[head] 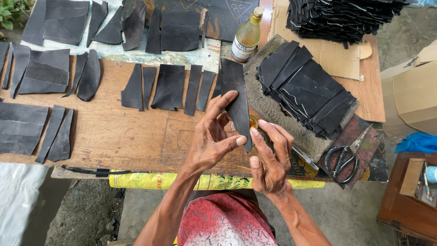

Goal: The person picks up black rubber pieces from a wooden table, turns them over, and places them back down. The person handles the pieces one at a time, occasionally picking up a small glass cup containing a liquid and setting it aside.

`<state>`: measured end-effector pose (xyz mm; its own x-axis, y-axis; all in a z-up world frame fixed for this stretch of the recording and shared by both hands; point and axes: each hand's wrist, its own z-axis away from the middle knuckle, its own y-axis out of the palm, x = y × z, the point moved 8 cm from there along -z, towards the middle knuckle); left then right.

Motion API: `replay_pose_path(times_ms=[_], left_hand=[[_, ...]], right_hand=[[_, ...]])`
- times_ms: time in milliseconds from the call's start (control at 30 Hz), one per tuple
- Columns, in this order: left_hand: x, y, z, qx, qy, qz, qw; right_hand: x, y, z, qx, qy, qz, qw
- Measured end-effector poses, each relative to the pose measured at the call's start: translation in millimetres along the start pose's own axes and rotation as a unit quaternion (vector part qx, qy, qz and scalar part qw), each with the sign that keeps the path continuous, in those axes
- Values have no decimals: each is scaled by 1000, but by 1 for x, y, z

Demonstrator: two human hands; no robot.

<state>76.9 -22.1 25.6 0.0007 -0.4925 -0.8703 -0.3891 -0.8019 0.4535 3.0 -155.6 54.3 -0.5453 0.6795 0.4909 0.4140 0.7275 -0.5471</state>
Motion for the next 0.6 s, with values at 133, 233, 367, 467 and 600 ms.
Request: replay_pose_path(times_ms=[133,233,367,467,600], left_hand=[[-1,1,0,5,7,-27,1000],[3,-2,0,-13,-18,-15,1000],[3,-8,-1,-24,-12,8,1000],[4,-12,0,-30,-7,-5,1000],[5,-16,1,-21,-6,-15,1000]], right_hand=[[-3,-1,5,-3,-18,34,999],[-7,-2,7,-25,-44,34,998],[-34,-10,1,-47,-21,-35,998],[-65,15,-3,127,49,66,989],[-77,40,5,234,26,111,966]])
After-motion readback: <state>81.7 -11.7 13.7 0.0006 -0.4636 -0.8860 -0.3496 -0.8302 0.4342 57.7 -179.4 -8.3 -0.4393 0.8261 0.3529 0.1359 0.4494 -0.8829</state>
